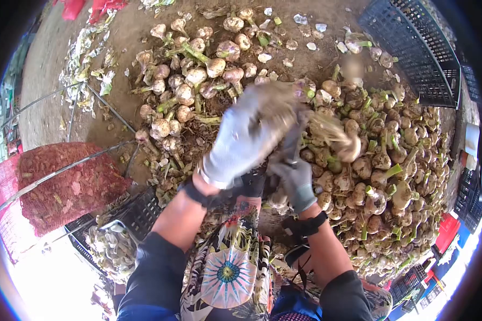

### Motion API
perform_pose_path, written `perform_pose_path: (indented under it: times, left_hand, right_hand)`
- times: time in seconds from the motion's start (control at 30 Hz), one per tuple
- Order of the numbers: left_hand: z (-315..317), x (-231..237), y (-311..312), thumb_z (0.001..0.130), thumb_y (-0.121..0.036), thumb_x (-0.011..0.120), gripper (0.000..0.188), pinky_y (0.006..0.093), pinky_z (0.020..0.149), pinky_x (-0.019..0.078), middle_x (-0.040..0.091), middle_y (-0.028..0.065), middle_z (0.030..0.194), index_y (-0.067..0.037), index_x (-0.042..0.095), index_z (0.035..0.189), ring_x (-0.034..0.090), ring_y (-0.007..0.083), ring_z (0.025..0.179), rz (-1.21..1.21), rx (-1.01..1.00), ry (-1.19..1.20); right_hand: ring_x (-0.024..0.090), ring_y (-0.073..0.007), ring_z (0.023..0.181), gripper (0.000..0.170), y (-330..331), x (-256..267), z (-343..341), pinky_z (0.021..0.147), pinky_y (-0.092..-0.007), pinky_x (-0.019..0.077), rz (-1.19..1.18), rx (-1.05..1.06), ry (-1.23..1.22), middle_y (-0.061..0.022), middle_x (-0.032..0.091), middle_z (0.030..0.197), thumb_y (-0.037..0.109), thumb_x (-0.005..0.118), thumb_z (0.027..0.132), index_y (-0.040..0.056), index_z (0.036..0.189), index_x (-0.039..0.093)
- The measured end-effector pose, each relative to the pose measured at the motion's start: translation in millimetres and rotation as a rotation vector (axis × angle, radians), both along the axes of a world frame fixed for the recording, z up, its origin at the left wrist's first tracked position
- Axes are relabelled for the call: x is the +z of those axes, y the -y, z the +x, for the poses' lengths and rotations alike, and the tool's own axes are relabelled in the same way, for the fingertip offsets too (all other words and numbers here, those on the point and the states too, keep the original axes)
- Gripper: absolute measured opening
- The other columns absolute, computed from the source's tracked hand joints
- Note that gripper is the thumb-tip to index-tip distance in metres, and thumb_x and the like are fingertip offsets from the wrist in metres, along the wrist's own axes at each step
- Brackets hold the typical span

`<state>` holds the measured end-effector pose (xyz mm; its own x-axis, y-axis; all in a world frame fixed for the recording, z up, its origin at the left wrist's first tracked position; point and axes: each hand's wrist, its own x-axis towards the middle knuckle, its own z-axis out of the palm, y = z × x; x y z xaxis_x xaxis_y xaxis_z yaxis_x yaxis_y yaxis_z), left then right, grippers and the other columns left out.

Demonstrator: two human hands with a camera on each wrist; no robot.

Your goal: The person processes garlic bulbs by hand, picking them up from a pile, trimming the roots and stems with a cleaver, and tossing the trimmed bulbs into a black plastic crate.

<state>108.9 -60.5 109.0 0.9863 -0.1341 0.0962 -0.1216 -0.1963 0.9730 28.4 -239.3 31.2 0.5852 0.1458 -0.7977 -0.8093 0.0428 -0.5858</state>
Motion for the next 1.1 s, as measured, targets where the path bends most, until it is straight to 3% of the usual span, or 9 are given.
perform_pose_path:
  times: [0.07, 0.17, 0.2, 0.47, 0.7, 0.8, 0.9, 0.97, 1.1]
  left_hand:
    - [17, -35, -8, 0.087, -0.019, 0.074, 0.039, 0.0359, 0.088, 0.0545, 0.071, 0.0094, 0.101, -0.009, 0.063, 0.123, 0.067, 0.0233, 0.093, 0.466, 0.015, 0.169]
    - [1, -71, 32, 0.074, -0.030, 0.081, 0.056, 0.0542, 0.114, 0.0332, 0.056, 0.0118, 0.138, -0.019, 0.063, 0.125, 0.052, 0.0292, 0.129, 1.163, -0.535, 0.055]
    - [-5, -92, 42, 0.072, -0.030, 0.080, 0.058, 0.0592, 0.117, 0.0262, 0.045, 0.0114, 0.148, -0.020, 0.063, 0.126, 0.043, 0.0317, 0.136, 1.164, -0.555, -0.041]
    - [-62, -108, -21, 0.069, -0.023, 0.079, 0.039, 0.0451, 0.098, 0.0454, 0.053, 0.0143, 0.137, -0.011, 0.068, 0.104, 0.050, 0.0362, 0.123, 1.001, -0.102, -0.165]
    - [-182, -68, -79, 0.074, -0.022, 0.076, 0.041, 0.0446, 0.099, 0.0461, 0.054, 0.0177, 0.136, -0.008, 0.069, 0.112, 0.053, 0.0367, 0.122, 1.224, -0.278, -0.266]
    - [-174, -37, -93, 0.080, -0.024, 0.074, 0.045, 0.0449, 0.101, 0.0460, 0.057, 0.0192, 0.135, -0.006, 0.066, 0.119, 0.056, 0.0367, 0.123, 0.693, -0.221, -0.478]
    - [-144, -28, -117, 0.082, -0.030, 0.073, 0.057, 0.0428, 0.100, 0.0475, 0.061, 0.0216, 0.131, -0.004, 0.058, 0.130, 0.062, 0.0370, 0.116, 0.687, 0.689, -0.820]
    - [-161, -106, -165, 0.077, -0.029, 0.076, 0.055, 0.0455, 0.084, 0.0528, 0.068, 0.0186, 0.116, -0.008, 0.061, 0.125, 0.068, 0.0365, 0.096, 0.990, 0.737, -0.506]
    - [-129, -92, -157, 0.075, -0.025, 0.077, 0.044, 0.0417, 0.084, 0.0532, 0.073, 0.0176, 0.097, -0.002, 0.067, 0.111, 0.070, 0.0349, 0.095, 0.991, 0.651, -0.807]
  right_hand:
    - [0.066, -0.0124, 0.077, 0.017, 20, -8, 11, 0.072, -0.0267, 0.0546, -0.105, -0.180, 0.157, -0.0051, 0.072, 0.089, -0.002, 0.072, 0.083, -0.0011, 0.100, 0.071]
    - [0.066, -0.0130, 0.080, 0.018, 34, -18, 18, 0.075, -0.0266, 0.0546, -0.144, -0.281, 0.073, -0.0046, 0.072, 0.093, -0.002, 0.073, 0.083, -0.0019, 0.102, 0.071]
    - [0.066, -0.0130, 0.080, 0.019, 34, -19, 17, 0.075, -0.0265, 0.0542, -0.150, -0.274, 0.102, -0.0043, 0.072, 0.093, -0.001, 0.073, 0.083, -0.0020, 0.102, 0.071]
    - [0.065, -0.0108, 0.081, 0.020, 37, -17, 13, 0.073, -0.0265, 0.0525, -0.176, -0.253, 0.141, -0.0032, 0.071, 0.095, 0.001, 0.071, 0.086, -0.0029, 0.105, 0.071]
    - [0.061, -0.0087, 0.078, 0.019, 34, -28, 7, 0.072, -0.0242, 0.0508, -0.144, -0.259, 0.216, -0.0023, 0.071, 0.092, -0.005, 0.071, 0.083, -0.0055, 0.101, 0.070]
    - [0.061, -0.0086, 0.079, 0.019, 37, -25, 9, 0.071, -0.0242, 0.0511, -0.189, -0.232, 0.227, -0.0023, 0.071, 0.092, -0.005, 0.070, 0.083, -0.0052, 0.102, 0.070]
    - [0.062, -0.0084, 0.079, 0.020, 36, -23, 8, 0.072, -0.0245, 0.0513, -0.166, -0.239, 0.217, -0.0019, 0.071, 0.091, -0.005, 0.069, 0.083, -0.0055, 0.103, 0.070]
    - [0.062, -0.0083, 0.080, 0.021, 33, -26, 7, 0.074, -0.0243, 0.0514, -0.213, -0.166, 0.258, -0.0023, 0.071, 0.092, -0.005, 0.069, 0.083, -0.0053, 0.104, 0.070]
    - [0.065, -0.0109, 0.081, 0.025, 23, -14, 7, 0.074, -0.0249, 0.0534, -0.079, -0.178, 0.247, -0.0041, 0.072, 0.096, -0.004, 0.072, 0.082, -0.0034, 0.107, 0.070]
